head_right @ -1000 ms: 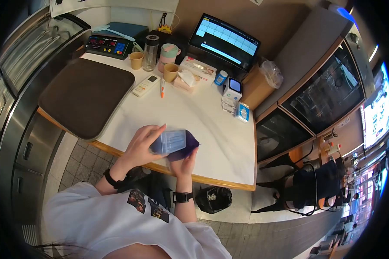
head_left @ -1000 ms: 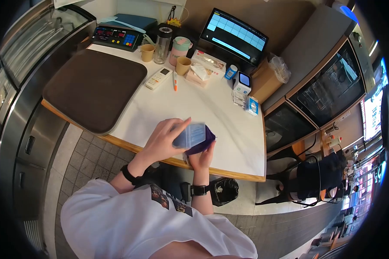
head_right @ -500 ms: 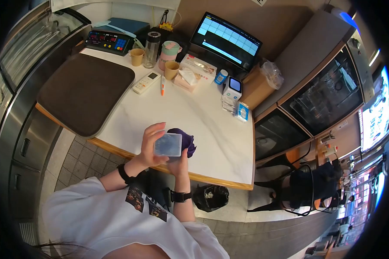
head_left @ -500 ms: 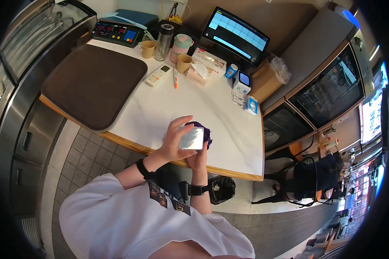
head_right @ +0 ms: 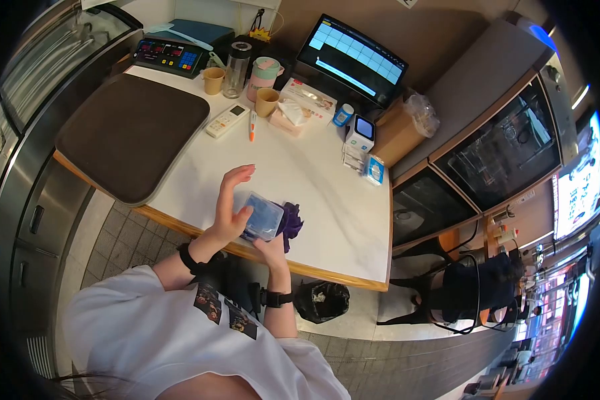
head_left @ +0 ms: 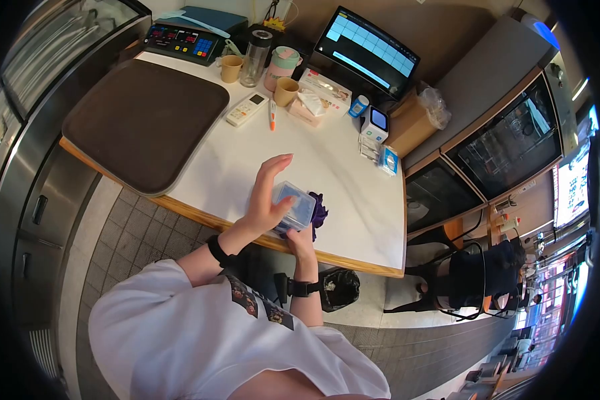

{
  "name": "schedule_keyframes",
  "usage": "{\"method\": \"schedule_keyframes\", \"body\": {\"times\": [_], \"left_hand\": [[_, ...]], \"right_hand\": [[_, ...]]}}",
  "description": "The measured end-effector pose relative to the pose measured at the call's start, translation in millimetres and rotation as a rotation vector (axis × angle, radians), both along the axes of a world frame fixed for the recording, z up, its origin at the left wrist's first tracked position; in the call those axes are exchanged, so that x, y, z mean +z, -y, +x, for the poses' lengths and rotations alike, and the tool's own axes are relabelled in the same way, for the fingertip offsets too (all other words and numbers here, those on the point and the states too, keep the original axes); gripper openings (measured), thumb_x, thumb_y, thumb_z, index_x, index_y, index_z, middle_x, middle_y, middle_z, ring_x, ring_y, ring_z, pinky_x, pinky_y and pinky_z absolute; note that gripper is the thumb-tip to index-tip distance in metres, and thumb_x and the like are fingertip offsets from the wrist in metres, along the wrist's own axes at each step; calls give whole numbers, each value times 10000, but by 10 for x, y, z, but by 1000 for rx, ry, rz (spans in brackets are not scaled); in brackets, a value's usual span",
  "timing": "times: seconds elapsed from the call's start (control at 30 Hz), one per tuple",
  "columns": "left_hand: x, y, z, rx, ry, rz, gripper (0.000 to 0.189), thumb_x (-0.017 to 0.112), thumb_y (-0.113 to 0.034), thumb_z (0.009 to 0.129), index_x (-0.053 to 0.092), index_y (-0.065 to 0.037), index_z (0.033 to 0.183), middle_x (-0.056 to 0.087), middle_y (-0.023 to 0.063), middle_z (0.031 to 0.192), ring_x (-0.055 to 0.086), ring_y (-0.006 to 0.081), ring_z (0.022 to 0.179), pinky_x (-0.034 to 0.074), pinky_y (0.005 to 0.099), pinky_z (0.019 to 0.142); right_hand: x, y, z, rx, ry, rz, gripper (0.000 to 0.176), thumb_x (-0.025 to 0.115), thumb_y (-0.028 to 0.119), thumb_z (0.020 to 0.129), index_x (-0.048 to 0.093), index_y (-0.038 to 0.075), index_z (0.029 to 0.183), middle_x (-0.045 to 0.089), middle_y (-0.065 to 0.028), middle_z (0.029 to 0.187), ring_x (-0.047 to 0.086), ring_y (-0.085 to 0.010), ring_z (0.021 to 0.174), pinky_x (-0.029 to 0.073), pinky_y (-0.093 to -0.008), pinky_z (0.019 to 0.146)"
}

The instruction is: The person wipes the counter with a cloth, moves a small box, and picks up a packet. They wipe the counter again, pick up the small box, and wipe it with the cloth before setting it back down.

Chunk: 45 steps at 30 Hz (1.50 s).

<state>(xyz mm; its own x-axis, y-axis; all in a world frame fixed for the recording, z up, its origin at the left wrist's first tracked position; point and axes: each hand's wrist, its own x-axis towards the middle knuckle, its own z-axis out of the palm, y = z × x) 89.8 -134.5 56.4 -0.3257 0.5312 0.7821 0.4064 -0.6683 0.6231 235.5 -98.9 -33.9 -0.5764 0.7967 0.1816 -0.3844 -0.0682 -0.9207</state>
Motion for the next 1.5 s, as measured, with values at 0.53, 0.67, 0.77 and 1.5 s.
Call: {"method": "schedule_keyframes", "body": {"times": [0.53,0.67,0.77,1.5], "left_hand": [[-354,202,-67,-72,-280,-444,941,799,-332,617,308,-49,1369,532,174,1125,542,334,995,439,377,855],[-256,271,-76,12,-387,-545,898,813,-293,594,381,-74,1351,552,136,987,560,315,873,453,369,785],[-174,370,-115,110,-522,-512,827,796,-282,613,426,-97,1329,525,93,864,553,268,776,448,374,717],[-372,97,97,-633,12,-895,1067,718,-479,700,107,49,1396,433,255,1281,588,299,990,498,361,793]], "right_hand": [[130,81,2,-57,-321,-176,827,739,421,720,322,49,1329,442,-120,1290,435,-279,1194,363,-434,1005],[-183,-31,36,-59,-338,-220,837,704,490,733,331,52,1340,436,-113,1313,424,-268,1213,369,-427,1001],[176,56,-57,-66,-459,-177,825,558,604,791,325,62,1368,414,-105,1356,392,-269,1249,332,-434,1028],[-37,-43,237,27,-692,-577,804,290,668,866,380,22,1336,489,-149,1290,494,-306,1151,398,-414,980]]}}
